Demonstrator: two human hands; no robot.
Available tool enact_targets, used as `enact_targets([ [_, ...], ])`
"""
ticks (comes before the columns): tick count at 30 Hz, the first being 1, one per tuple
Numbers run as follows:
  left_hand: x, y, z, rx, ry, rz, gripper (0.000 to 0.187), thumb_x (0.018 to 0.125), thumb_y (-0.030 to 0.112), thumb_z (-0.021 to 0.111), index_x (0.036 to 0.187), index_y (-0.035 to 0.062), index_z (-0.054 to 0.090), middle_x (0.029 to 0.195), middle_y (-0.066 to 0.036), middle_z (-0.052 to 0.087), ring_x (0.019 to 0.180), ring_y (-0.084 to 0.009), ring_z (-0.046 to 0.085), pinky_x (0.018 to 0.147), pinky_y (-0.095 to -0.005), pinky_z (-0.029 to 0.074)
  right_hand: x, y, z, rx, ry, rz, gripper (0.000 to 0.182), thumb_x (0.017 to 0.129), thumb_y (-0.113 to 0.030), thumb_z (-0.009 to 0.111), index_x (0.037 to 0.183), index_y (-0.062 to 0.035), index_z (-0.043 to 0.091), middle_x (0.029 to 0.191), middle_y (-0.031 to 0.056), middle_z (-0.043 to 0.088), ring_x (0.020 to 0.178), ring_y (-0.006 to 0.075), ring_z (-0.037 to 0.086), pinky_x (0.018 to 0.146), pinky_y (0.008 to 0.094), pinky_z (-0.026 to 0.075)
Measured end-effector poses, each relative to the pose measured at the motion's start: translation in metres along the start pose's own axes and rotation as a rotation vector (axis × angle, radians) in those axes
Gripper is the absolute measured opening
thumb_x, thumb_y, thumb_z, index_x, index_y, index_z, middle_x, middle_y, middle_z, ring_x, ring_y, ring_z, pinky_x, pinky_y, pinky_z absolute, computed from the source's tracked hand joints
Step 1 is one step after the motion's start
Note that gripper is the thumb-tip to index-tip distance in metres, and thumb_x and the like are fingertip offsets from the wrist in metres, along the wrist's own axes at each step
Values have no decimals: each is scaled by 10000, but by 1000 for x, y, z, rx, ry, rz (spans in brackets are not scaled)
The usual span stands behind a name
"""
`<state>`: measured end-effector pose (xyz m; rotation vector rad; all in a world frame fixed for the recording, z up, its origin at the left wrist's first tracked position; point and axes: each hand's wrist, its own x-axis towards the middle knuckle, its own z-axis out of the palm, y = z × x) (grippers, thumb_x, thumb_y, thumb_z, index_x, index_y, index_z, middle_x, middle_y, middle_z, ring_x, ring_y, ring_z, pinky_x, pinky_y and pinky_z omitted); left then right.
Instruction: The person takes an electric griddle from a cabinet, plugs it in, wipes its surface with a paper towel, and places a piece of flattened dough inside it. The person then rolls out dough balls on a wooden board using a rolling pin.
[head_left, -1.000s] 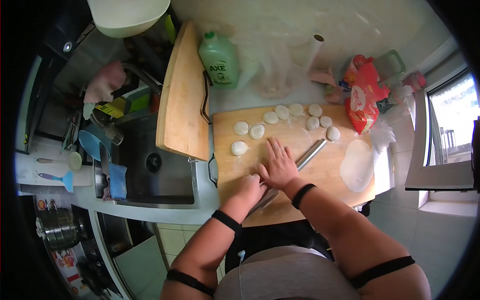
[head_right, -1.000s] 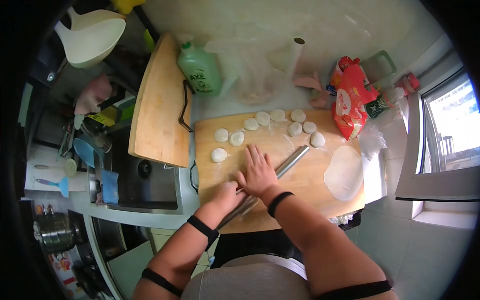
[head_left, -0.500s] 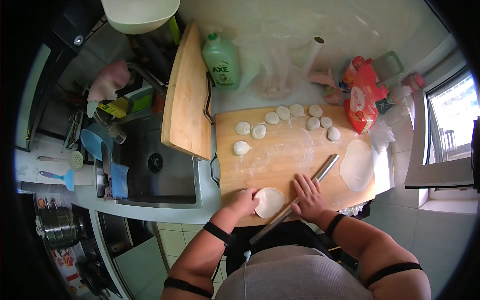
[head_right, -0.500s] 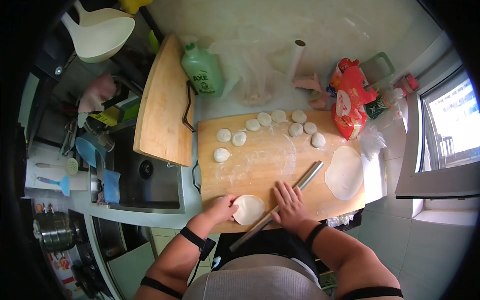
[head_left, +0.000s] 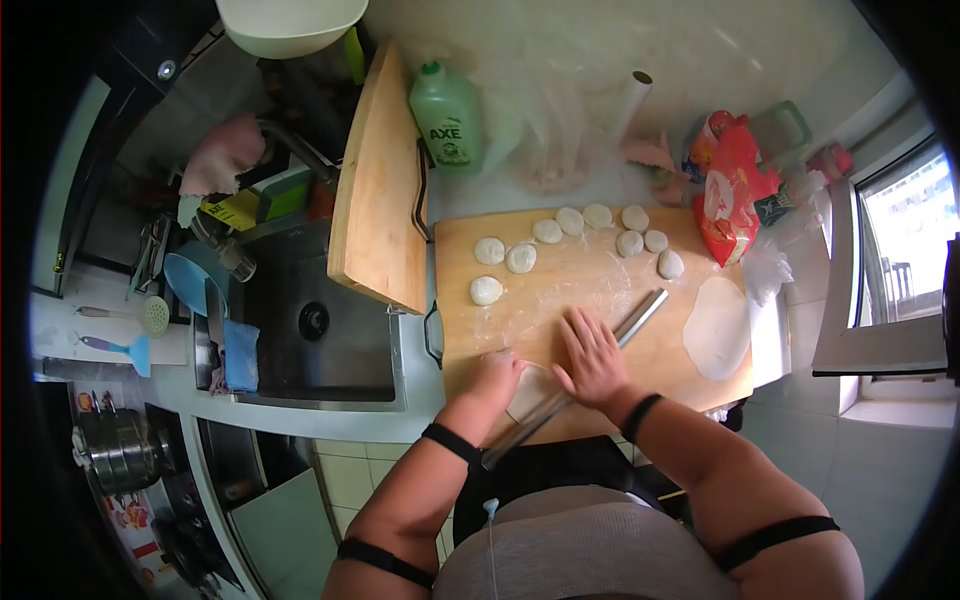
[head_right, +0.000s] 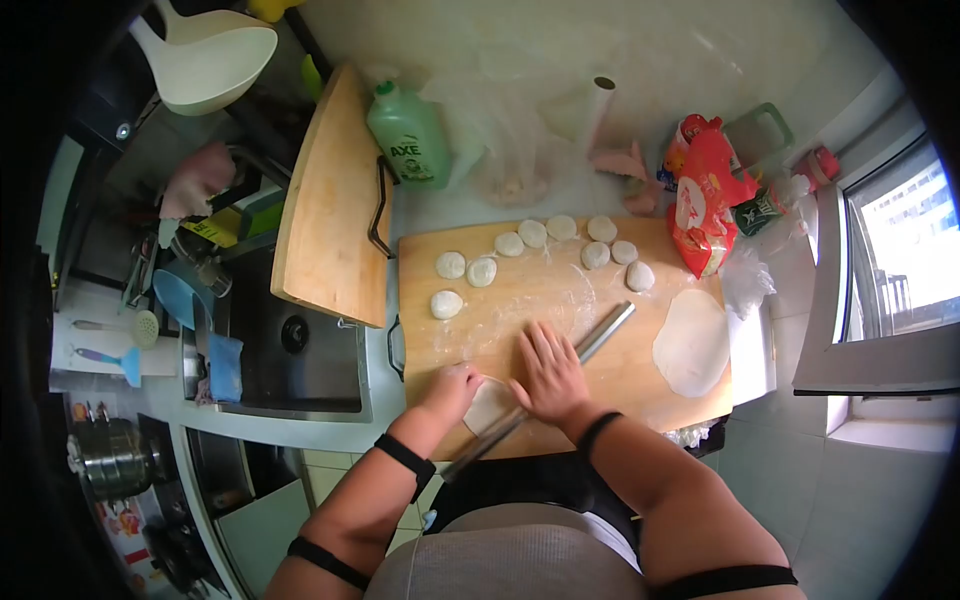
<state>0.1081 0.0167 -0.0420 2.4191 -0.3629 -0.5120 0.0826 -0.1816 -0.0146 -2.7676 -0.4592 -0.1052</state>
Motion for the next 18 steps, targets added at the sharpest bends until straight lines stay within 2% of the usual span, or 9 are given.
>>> enact_targets([
  [1,-4,-2,-1,-62,23,-11,169,815,193,567,846,36,624,808,-195,620,772,-347,594,685,-414,469,-19,0,-18,-32,-151,14,651,769,-376,528,1273,11,387,1365,181,328,1282,310,285,1044,450,213],
  [2,-9,-4,0,-65,27,-9,169,815,193,567,846,36,624,808,-195,620,772,-347,594,685,-414,469,-42,6,-20,-51,-206,24,657,770,-380,530,1288,-5,379,1383,168,310,1291,304,275,1047,456,206],
  [5,-25,-6,-5,-247,-70,-242,189,805,205,563,883,41,615,839,-173,631,824,-331,599,717,-406,471,-77,10,-30,-51,-254,67,671,770,-394,535,1305,-26,369,1400,167,283,1299,308,262,1054,456,193],
  [6,-26,-2,-8,-248,-69,-247,189,805,205,563,883,41,615,839,-173,631,824,-331,599,717,-406,471,-71,8,-28,-48,-257,65,671,770,-394,535,1305,-26,369,1400,167,283,1299,308,262,1054,456,193],
  [8,-26,8,-14,-228,-265,-174,218,799,228,568,905,45,617,861,-173,631,820,-334,601,715,-409,476,-45,0,-18,-43,-180,95,661,770,-384,530,1306,-33,370,1389,185,290,1293,318,265,1053,457,195],
  [9,-22,12,-12,-229,-271,-175,218,799,228,568,905,45,617,861,-173,631,820,-334,601,715,-409,476,-23,-2,-13,-33,-150,74,633,771,-363,517,1296,-38,380,1369,202,307,1280,329,281,1045,458,206],
  [11,-11,21,-8,-5,-88,-83,199,770,216,615,834,28,614,803,-197,617,759,-360,591,659,-416,471,21,-6,1,26,-23,37,617,774,-342,497,1281,-12,374,1347,213,328,1256,343,308,1026,458,234],
  [15,13,14,5,67,-56,-49,232,791,251,586,818,23,624,810,-210,614,790,-374,582,692,-444,463,78,-13,22,36,12,137,650,806,-375,475,1290,34,335,1367,206,304,1277,342,277,1032,469,218],
  [18,13,10,-1,66,-57,-14,232,807,240,572,830,16,626,824,-212,615,808,-367,585,705,-450,460,72,-15,18,14,6,82,636,808,-375,477,1289,20,346,1378,193,292,1293,326,250,1034,470,214],
])
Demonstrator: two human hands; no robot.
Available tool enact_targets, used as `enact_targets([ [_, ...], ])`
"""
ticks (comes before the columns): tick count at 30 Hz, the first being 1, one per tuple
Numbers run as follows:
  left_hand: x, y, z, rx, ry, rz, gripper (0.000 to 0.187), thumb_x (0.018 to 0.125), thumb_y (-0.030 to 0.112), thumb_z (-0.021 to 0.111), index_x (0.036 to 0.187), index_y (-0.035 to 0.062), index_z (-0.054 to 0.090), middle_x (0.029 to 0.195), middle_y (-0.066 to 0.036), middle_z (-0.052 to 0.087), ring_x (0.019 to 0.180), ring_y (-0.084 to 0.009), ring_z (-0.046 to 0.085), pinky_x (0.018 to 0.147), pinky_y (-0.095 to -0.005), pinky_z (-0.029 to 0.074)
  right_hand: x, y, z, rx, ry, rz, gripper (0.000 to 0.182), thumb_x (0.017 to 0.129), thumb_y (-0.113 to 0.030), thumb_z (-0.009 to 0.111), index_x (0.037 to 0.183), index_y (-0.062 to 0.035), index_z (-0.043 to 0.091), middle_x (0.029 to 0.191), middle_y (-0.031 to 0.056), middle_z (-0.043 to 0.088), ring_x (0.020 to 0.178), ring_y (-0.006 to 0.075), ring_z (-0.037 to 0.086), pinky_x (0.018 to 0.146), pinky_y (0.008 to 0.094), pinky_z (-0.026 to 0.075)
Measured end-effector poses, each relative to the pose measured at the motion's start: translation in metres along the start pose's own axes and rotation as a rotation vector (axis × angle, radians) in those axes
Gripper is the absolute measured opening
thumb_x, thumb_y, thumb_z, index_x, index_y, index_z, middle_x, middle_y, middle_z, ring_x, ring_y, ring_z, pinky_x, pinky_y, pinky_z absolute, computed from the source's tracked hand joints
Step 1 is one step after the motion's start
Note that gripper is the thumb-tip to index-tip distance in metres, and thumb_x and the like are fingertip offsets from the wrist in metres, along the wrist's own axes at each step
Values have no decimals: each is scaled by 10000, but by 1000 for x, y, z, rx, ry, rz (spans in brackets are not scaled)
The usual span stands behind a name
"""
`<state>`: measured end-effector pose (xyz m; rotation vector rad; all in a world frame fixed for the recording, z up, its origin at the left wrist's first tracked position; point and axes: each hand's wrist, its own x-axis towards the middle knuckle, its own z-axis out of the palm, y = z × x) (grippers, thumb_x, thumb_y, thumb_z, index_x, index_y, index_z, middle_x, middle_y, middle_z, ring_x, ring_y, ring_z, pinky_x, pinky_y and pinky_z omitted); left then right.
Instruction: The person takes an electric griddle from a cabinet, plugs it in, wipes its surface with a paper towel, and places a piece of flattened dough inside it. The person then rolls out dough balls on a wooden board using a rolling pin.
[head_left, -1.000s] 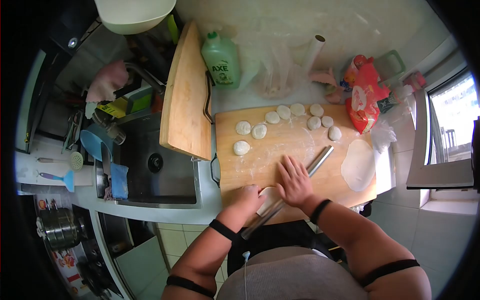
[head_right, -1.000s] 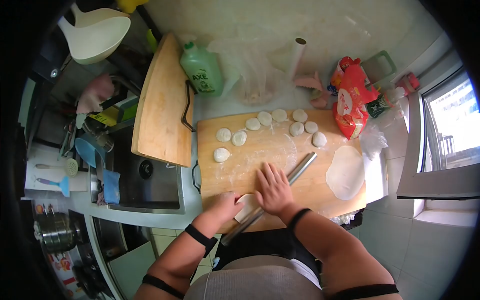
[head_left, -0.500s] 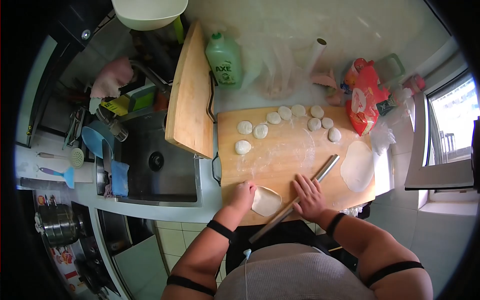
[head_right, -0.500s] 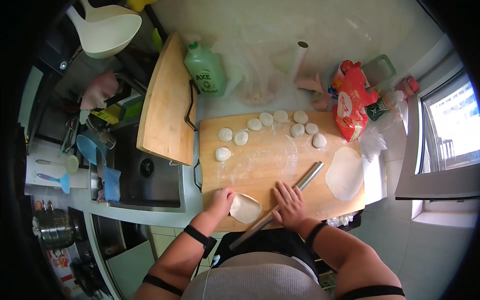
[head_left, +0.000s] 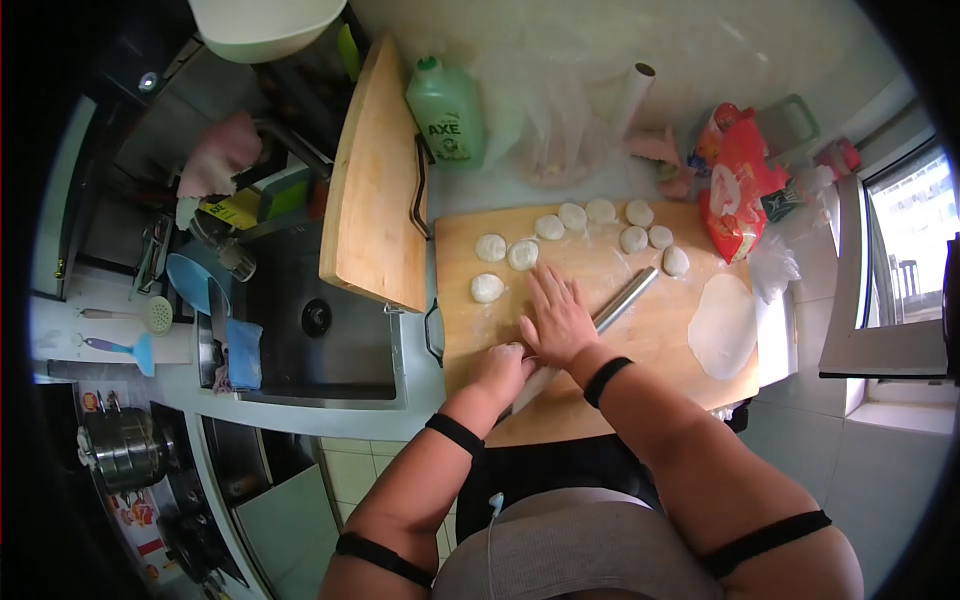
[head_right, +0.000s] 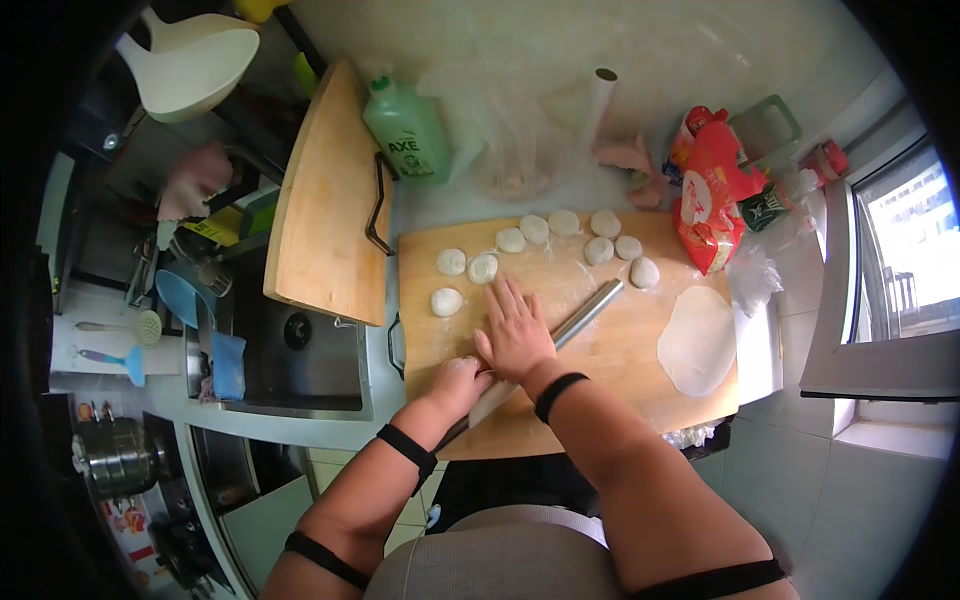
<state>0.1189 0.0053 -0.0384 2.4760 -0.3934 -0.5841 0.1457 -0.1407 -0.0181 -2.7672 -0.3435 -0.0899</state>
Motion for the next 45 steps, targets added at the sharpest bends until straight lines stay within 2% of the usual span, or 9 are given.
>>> enact_targets([
  [10,-25,-39,21,-302,87,-262,214,822,197,527,926,21,590,893,-200,619,857,-349,588,747,-410,464,-133,33,-49,-67,-251,2,683,794,-425,516,1313,-14,348,1408,176,249,1311,316,228,1064,472,164],
  [13,-30,-41,22,-462,-241,-198,261,802,225,551,965,23,586,921,-201,618,871,-338,593,761,-399,466,-114,24,-36,-61,-143,30,665,784,-403,517,1305,-21,360,1395,204,262,1309,327,229,1058,472,178],
  [17,-11,21,-15,41,-141,-35,293,785,262,593,951,21,601,880,-194,625,840,-354,590,732,-408,467,-35,8,-17,32,-70,43,658,790,-408,490,1295,-7,359,1389,194,280,1307,318,230,1056,459,187],
  [20,4,16,-6,58,-142,-8,262,796,255,583,894,13,606,857,-203,622,832,-365,586,727,-422,463,2,-1,9,-68,22,35,653,793,-408,485,1287,0,360,1387,179,294,1308,300,237,1055,460,186],
  [27,-14,-11,4,-139,59,40,187,821,192,548,848,11,586,793,-206,608,768,-368,583,677,-427,456,-102,24,-32,-51,-145,-50,671,770,-407,533,1296,-25,370,1372,179,316,1290,301,275,1045,458,206],
  [31,-33,-18,3,-270,125,-236,190,827,170,533,908,4,576,896,-220,605,862,-358,578,741,-425,453,-153,34,-52,-73,-313,5,700,761,-416,564,1315,-41,356,1411,170,256,1321,298,223,1062,466,173],
  [33,-40,-25,5,-457,-129,-273,241,818,211,549,941,8,590,948,-229,602,908,-349,578,762,-421,455,-134,27,-45,-59,-254,9,689,766,-412,555,1309,-36,360,1408,176,256,1318,308,223,1060,470,174],
  [40,-14,21,-24,81,-83,-85,317,775,310,604,919,29,619,856,-198,625,840,-359,586,730,-430,463,0,-5,3,-9,-57,35,676,812,-413,456,1316,16,313,1410,193,239,1318,298,213,1057,467,180],
  [45,-9,-2,-9,73,4,-8,222,787,243,596,842,28,608,832,-195,624,810,-351,594,715,-425,472,-19,-2,-5,-13,-60,-1,661,819,-418,454,1314,2,326,1410,187,245,1320,295,214,1050,473,199],
])
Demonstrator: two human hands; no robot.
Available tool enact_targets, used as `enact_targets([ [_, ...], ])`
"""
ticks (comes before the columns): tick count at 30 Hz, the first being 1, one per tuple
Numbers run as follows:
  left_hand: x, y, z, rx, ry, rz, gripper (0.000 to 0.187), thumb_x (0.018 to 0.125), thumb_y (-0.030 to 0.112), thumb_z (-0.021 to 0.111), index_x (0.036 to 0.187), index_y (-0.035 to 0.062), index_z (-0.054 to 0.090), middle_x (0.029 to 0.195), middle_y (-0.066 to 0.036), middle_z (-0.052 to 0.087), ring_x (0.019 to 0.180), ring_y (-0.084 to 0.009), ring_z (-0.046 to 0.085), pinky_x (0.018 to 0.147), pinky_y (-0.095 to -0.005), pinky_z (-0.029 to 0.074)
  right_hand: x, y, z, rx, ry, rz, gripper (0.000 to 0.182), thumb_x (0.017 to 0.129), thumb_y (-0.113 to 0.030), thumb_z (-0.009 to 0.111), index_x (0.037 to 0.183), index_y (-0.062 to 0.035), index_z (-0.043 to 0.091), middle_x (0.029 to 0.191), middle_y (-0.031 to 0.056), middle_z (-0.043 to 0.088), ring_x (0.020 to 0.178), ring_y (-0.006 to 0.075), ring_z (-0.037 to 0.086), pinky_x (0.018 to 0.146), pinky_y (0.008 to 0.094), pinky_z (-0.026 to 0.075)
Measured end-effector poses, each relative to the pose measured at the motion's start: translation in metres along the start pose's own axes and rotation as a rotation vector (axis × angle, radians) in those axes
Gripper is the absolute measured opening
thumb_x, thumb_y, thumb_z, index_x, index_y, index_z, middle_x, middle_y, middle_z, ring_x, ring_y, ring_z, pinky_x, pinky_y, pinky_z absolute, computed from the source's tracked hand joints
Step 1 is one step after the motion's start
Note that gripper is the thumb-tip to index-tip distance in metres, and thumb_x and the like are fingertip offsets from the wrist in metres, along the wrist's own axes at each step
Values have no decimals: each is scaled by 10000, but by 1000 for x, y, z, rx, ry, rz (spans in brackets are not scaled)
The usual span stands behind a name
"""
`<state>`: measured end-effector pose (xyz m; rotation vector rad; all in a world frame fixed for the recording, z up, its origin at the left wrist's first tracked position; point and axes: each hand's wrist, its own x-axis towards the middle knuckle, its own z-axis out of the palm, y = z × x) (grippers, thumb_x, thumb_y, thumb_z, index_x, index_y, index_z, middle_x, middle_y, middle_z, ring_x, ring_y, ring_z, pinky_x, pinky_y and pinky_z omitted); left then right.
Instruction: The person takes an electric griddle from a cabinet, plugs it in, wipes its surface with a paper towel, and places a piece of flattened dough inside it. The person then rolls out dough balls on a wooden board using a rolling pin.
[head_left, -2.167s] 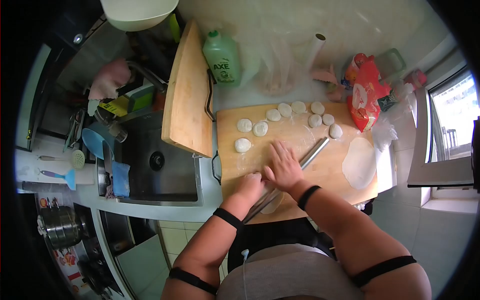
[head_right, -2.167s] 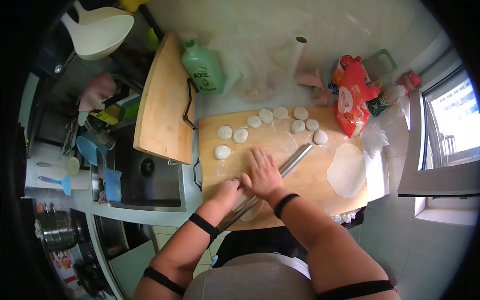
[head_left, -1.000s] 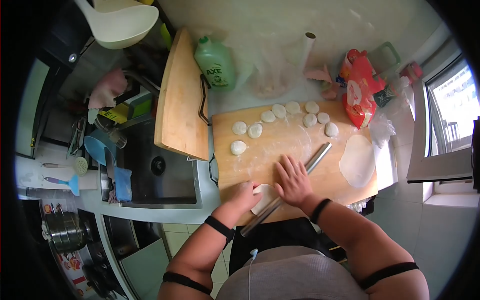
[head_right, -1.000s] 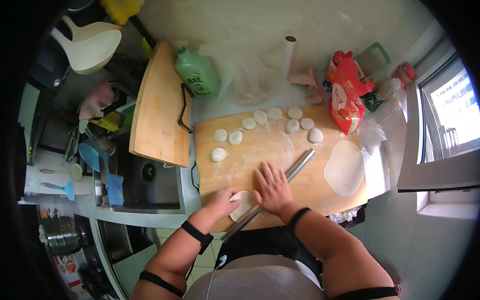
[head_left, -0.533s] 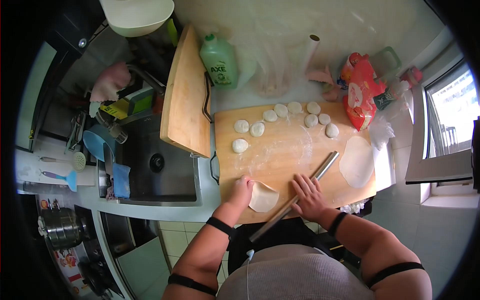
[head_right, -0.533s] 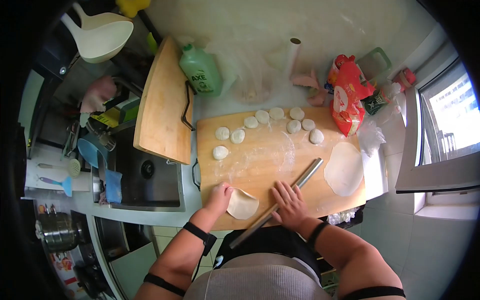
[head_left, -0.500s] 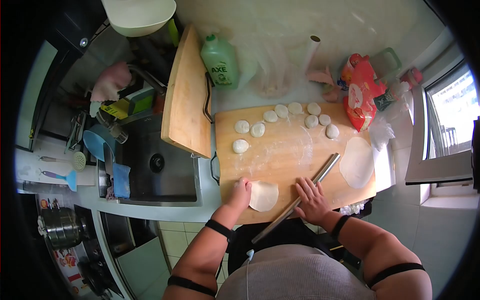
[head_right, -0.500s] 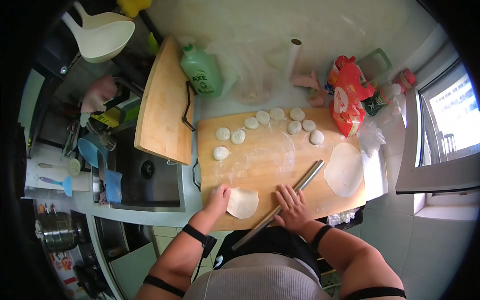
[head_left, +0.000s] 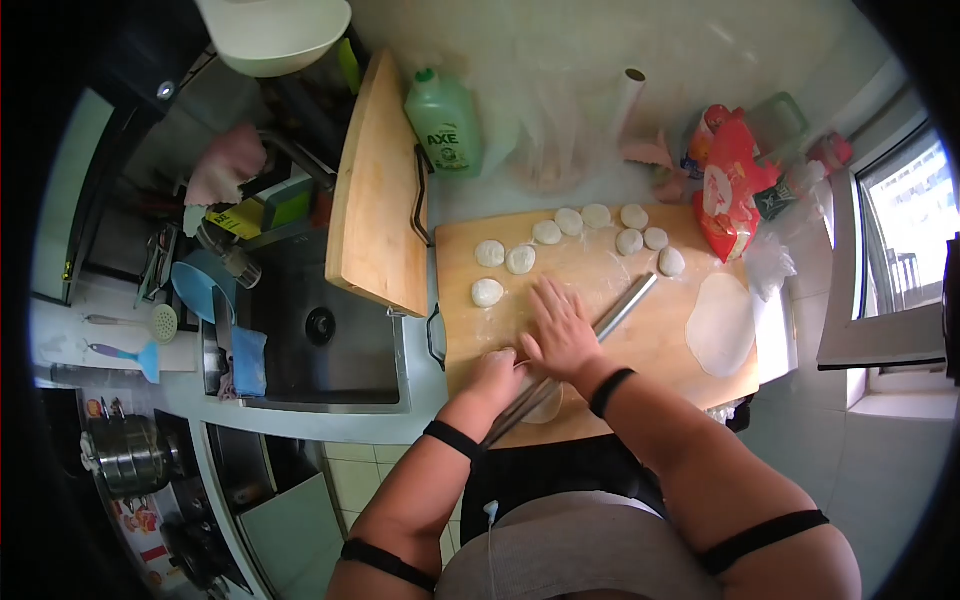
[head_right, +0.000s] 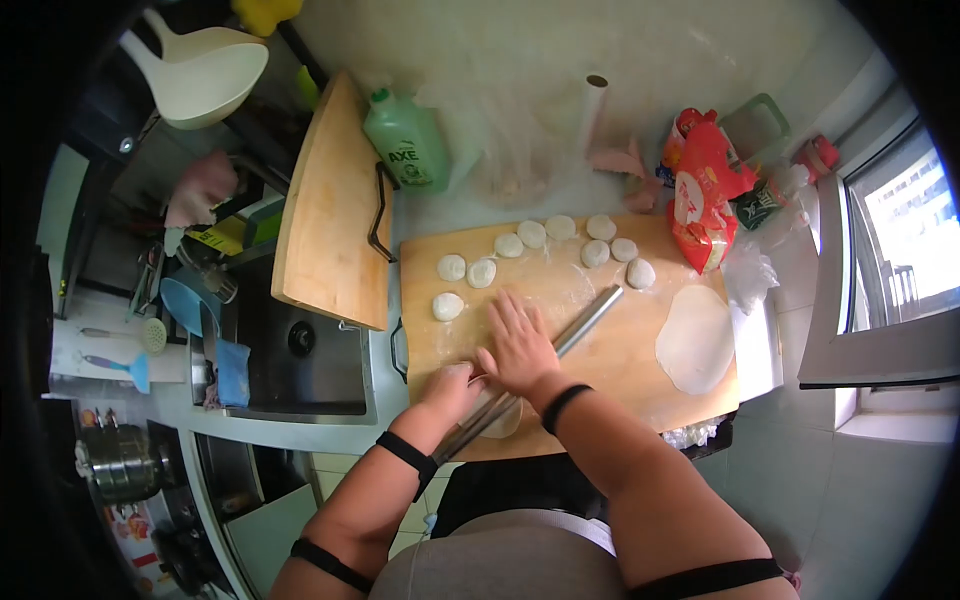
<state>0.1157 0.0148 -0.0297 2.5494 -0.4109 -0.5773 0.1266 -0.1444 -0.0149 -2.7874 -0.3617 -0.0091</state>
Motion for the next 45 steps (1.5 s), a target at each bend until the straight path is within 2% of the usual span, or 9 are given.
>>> enact_targets([
  [7,-33,-22,19,-407,40,-243,225,829,193,528,987,36,561,926,-204,613,854,-343,584,736,-407,466,-138,35,-30,-63,-221,-18,726,748,-434,564,1313,-31,352,1387,197,283,1297,336,256,1040,500,203],
  [12,-32,1,-6,-224,-196,-125,372,808,264,552,1092,24,539,995,-222,597,948,-355,568,788,-419,457,-68,16,-15,-47,-61,-27,628,780,-392,506,1293,-53,380,1363,221,304,1272,349,284,1031,485,225],
  [18,1,10,-3,-68,-90,-34,291,786,278,599,876,1,601,841,-214,616,810,-371,586,722,-423,464,18,-1,11,-59,76,62,630,806,-403,453,1273,12,365,1359,195,316,1273,327,286,1030,466,223],
  [24,-5,-2,0,-133,-30,48,246,833,265,557,869,27,606,829,-178,627,789,-345,595,683,-400,463,-73,23,-16,15,-29,-157,666,774,-462,505,1261,-19,404,1345,189,348,1276,314,299,1030,454,227],
  [27,2,-9,6,-323,-9,2,247,879,235,507,923,2,576,806,-144,621,736,-247,591,676,-339,454,-117,34,-40,145,-128,-167,596,735,-334,587,1228,-32,445,1336,176,362,1274,294,310,1039,451,230],
  [30,25,-22,14,-576,69,-148,293,871,258,506,991,2,580,904,-183,631,821,-297,612,725,-377,463,-130,48,-38,79,-156,-226,486,731,-239,580,1173,-57,493,1286,156,410,1242,280,350,1038,449,242],
  [34,44,-33,28,-797,-125,-166,278,902,192,481,1056,-32,537,918,-87,614,806,-139,559,729,-284,451,-122,61,-33,38,-193,-381,311,755,-142,525,1061,-95,551,1103,91,507,1096,241,467,1024,456,268],
  [42,56,-4,-16,-674,-96,-124,255,886,157,515,1045,-40,539,922,-77,613,816,-121,555,737,-269,445,-78,82,-43,-63,-52,-574,173,767,-139,493,927,-105,546,927,40,509,925,205,503,923,427,353],
  [45,45,-8,-37,-468,127,45,233,867,157,532,1016,-19,564,864,-108,636,766,-170,587,700,-312,466,-65,89,-45,-78,-51,-552,165,771,-141,490,921,-106,547,926,47,501,934,205,496,919,436,355],
])
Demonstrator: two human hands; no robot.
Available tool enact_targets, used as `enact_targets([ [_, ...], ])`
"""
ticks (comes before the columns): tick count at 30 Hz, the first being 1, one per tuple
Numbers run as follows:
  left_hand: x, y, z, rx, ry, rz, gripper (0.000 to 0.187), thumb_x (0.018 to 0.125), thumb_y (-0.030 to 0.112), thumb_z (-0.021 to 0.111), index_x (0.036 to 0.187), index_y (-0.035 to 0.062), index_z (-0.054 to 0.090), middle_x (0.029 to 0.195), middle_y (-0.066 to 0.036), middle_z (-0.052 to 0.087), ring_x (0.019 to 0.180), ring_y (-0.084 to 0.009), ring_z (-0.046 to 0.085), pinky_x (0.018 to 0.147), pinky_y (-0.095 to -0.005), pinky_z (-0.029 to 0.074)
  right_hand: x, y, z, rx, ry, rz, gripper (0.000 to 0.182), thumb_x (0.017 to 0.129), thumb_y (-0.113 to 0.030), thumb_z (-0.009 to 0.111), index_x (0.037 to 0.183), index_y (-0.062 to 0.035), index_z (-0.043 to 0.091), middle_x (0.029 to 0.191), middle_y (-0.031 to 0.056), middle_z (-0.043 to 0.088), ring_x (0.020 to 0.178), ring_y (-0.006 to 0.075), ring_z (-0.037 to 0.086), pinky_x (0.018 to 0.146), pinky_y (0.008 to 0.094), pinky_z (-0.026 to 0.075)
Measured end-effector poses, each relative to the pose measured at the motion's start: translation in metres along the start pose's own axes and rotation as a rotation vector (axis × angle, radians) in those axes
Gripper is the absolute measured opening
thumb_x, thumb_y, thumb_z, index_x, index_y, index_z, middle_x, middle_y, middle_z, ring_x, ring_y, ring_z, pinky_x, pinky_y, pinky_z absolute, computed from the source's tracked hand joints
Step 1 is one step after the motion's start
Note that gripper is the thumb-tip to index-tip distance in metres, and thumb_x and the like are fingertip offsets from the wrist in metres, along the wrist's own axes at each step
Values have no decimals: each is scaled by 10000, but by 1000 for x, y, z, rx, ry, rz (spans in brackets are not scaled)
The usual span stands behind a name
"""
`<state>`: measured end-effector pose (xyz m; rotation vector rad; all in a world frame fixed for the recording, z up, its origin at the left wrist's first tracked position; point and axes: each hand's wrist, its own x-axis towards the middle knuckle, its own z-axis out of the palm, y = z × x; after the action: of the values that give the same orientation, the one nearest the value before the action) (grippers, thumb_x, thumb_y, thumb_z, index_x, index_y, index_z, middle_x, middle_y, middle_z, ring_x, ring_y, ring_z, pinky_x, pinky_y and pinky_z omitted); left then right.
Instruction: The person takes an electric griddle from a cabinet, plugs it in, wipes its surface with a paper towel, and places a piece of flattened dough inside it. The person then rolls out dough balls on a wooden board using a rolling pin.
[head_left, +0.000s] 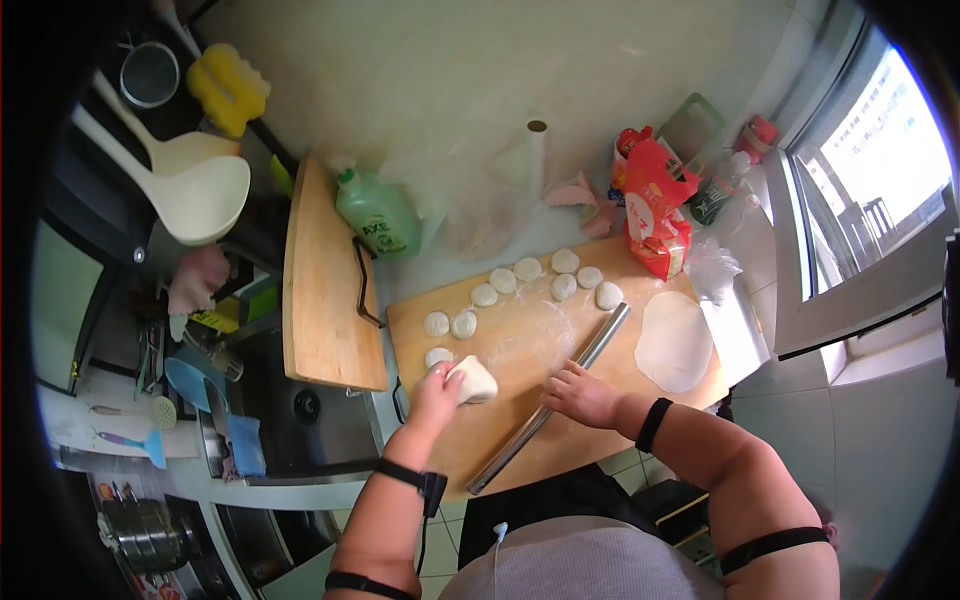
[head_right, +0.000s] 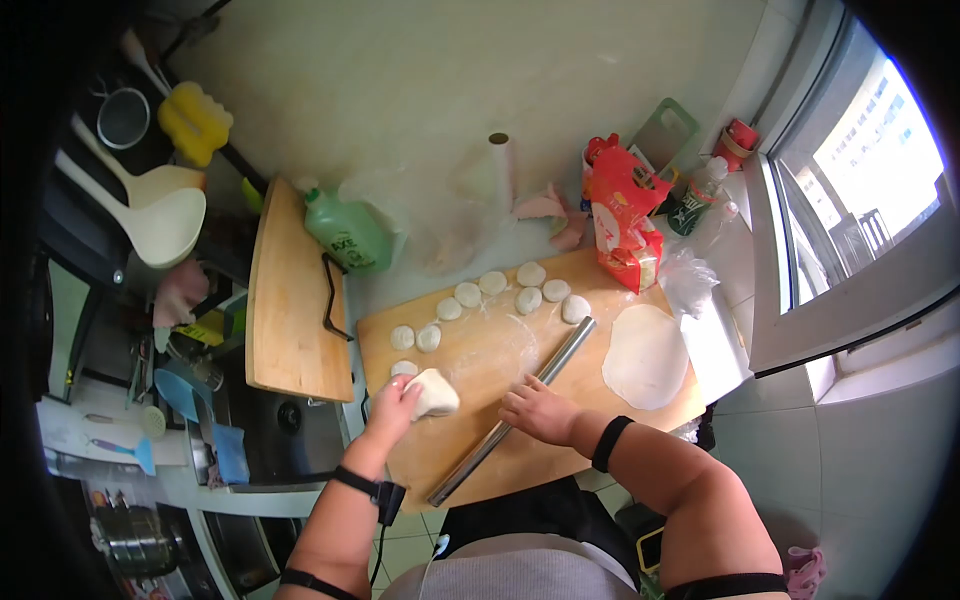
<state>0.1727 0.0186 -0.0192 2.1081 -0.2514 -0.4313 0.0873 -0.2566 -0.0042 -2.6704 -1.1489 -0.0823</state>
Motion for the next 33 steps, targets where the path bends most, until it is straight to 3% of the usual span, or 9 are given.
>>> enact_targets([
  [3,-31,38,-34,-6,164,137,222,864,157,543,1002,-16,565,829,-96,632,747,-152,585,681,-300,470,12,9,-4,13,43,28,158,780,-140,480,916,-103,552,936,61,496,951,212,491,917,444,360],
  [11,-81,63,-37,-813,88,-122,191,906,114,500,1066,8,495,970,-43,579,857,-94,559,761,-233,460,63,45,7,-20,33,210,176,800,-128,459,937,-93,564,992,84,499,991,243,484,983,497,313],
  [12,-82,58,-34,-865,70,-153,152,906,86,472,1046,27,479,1019,-78,568,902,-157,579,795,-323,490,63,47,5,-27,34,215,176,800,-128,459,937,-93,564,992,84,499,991,243,484,983,497,313],
  [15,-86,51,-25,-1032,9,-193,180,901,111,505,1053,17,488,999,-62,580,897,-124,566,784,-268,475,60,53,-2,-62,234,302,170,790,-115,469,915,-82,580,986,92,521,960,259,498,954,445,360],
  [17,-86,50,-19,-1060,-5,-227,172,898,104,505,1053,31,488,1015,-65,576,925,-143,567,788,-289,483,42,78,-19,69,345,678,145,734,-62,535,869,-67,587,920,108,553,912,280,526,856,386,428],
  [19,-88,53,-14,-1141,-61,-346,168,899,91,496,1062,47,487,1032,-64,570,943,-157,569,790,-313,491,4,104,-66,48,850,742,161,685,1,581,837,-52,581,817,125,570,823,301,559,725,361,463],
  [21,-85,42,-2,-1159,-98,-343,173,903,94,488,1073,65,491,1049,-54,565,958,-162,567,793,-341,494,-35,145,-73,-77,1034,977,93,754,10,566,837,-29,584,782,127,608,671,235,602,614,311,485],
  [23,-80,43,13,-1254,-232,-485,168,909,114,480,1071,70,491,1049,-41,567,960,-157,565,799,-355,490,-55,174,-89,35,979,1210,92,794,-44,546,822,-18,631,760,126,645,702,208,629,646,302,489],
  [33,-51,-4,61,-1044,-318,-703,258,905,133,481,1131,14,448,1093,-89,549,985,-199,568,815,-375,501,-31,254,-117,192,382,1149,204,707,-142,533,828,-19,641,839,217,610,803,359,601,734,391,477],
])
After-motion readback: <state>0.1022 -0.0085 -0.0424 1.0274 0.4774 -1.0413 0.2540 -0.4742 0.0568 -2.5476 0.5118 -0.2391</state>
